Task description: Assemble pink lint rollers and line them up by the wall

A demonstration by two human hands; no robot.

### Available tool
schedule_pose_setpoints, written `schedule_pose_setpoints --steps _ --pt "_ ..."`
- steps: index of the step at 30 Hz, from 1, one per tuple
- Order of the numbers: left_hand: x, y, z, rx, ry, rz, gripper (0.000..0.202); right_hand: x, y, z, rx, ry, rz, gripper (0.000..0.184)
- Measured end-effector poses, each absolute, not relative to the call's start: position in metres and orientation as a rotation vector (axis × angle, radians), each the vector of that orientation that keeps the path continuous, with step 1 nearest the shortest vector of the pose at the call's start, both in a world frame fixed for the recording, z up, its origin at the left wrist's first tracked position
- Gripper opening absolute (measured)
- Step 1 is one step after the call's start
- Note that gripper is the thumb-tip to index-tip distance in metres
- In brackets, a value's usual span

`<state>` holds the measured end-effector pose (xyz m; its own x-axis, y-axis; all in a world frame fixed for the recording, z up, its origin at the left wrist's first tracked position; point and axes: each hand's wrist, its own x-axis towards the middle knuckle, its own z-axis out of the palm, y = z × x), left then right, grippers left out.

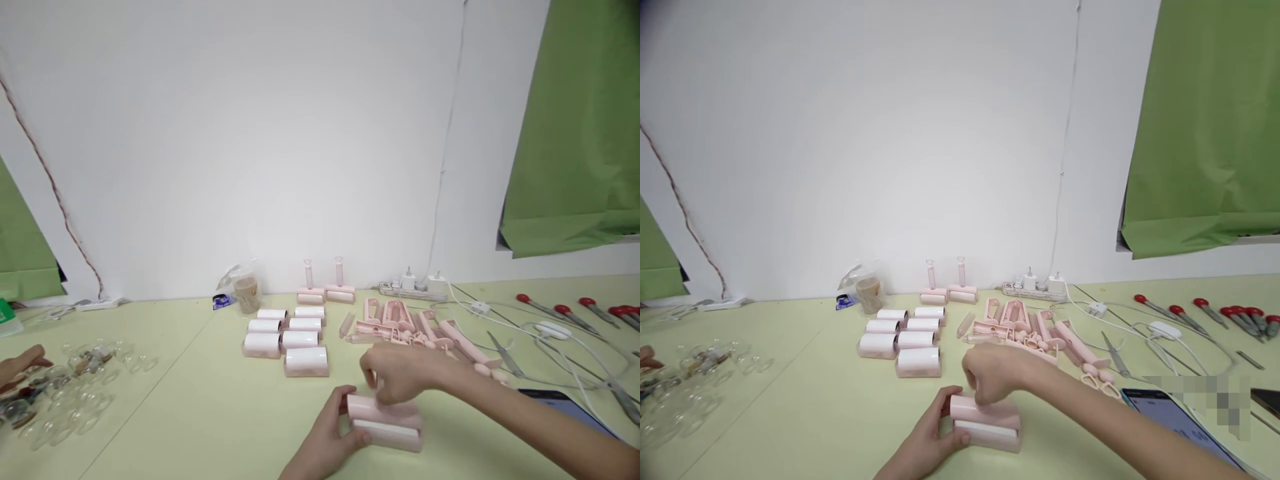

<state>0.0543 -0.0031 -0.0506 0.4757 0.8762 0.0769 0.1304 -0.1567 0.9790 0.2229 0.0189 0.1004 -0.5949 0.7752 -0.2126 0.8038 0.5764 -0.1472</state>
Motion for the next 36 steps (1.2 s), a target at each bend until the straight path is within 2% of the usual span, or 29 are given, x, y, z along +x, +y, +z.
schedule_pose_setpoints --steps 3,6,9,11,16,17,20,22,30,36 --pt "0.050 0.000 -0.055 1.636 0.875 0.804 0.059 0.240 0.033 0.103 1.421 2.727 -0.423 0.043" --pt "0.049 0.001 -0.056 1.637 0.901 0.762 0.067 0.257 0.065 0.099 1.588 2.764 -0.401 0.043" --pt "0.052 -0.002 -0.042 1.661 1.063 0.772 0.098 0.263 0.098 0.077 1.751 2.820 -0.167 0.032" --pt "0.061 -0.003 -0.024 1.725 1.116 0.880 0.104 0.260 0.113 0.056 1.785 2.828 -0.014 0.023" --pt "0.104 0.013 0.019 1.682 0.872 1.171 0.091 0.249 0.138 0.015 1.796 2.809 0.245 0.024" --pt "0.113 0.018 0.021 1.620 0.802 1.150 0.082 0.249 0.143 0.011 1.785 2.809 0.266 0.025" --pt "0.134 0.031 0.014 1.431 0.670 0.991 0.029 0.251 0.155 0.004 1.749 2.815 0.288 0.025" --pt "0.141 0.033 0.005 1.367 0.678 0.959 0.015 0.253 0.158 0.002 1.748 2.828 0.295 0.025" --pt "0.146 0.030 0.000 1.311 0.749 1.031 0.010 0.255 0.135 0.014 1.564 3.017 0.177 0.020" --pt "0.138 0.031 0.000 1.368 0.714 0.945 0.016 0.315 0.128 0.061 1.770 2.956 0.120 0.017"
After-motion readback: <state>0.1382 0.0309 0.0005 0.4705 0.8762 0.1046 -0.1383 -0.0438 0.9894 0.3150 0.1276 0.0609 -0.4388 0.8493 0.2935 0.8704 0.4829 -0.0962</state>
